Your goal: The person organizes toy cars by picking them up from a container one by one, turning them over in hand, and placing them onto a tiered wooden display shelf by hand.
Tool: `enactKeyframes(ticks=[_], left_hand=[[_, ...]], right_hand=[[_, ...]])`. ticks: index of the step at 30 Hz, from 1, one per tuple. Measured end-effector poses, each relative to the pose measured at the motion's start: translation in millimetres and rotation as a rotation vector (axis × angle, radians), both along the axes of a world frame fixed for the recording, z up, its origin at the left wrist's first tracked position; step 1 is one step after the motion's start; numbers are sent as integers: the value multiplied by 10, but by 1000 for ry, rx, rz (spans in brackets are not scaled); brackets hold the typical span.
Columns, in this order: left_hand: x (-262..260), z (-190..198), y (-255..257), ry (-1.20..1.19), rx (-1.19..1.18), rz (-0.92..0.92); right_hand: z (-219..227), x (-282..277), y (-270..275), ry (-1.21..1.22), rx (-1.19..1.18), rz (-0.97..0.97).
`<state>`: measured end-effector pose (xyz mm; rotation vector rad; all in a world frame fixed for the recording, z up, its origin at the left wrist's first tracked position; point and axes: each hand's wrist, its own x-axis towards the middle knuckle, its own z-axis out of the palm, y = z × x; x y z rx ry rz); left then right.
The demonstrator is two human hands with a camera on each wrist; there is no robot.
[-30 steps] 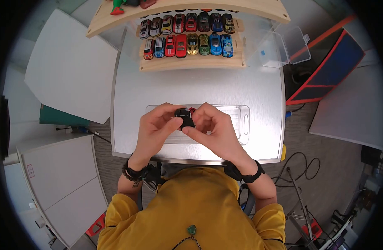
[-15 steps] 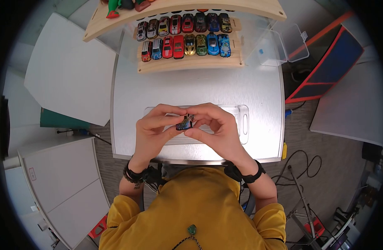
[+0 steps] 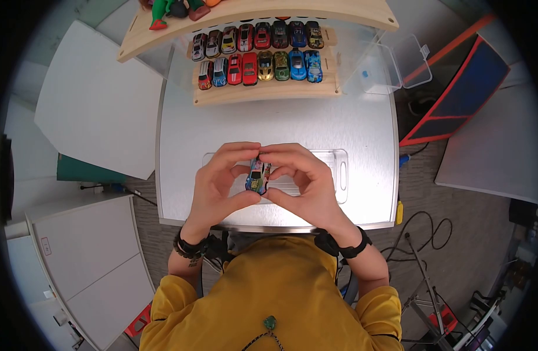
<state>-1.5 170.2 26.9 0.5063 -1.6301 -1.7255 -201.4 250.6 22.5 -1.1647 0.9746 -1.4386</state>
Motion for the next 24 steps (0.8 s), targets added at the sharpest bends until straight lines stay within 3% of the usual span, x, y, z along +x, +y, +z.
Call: enactKeyframes(ticks=[6, 9, 19, 24], left_hand=[[-8, -53, 14, 48, 50, 28], [-3, -59, 27, 11, -48, 55], [-12, -72, 61, 3, 3, 122], [-4, -61, 55, -22, 12, 108]], right_hand=[[115, -5, 21, 6, -26, 42], [81, -28, 24, -43, -32, 61], [-21, 24, 26, -57, -1, 5], [73, 74, 18, -187, 77, -21]])
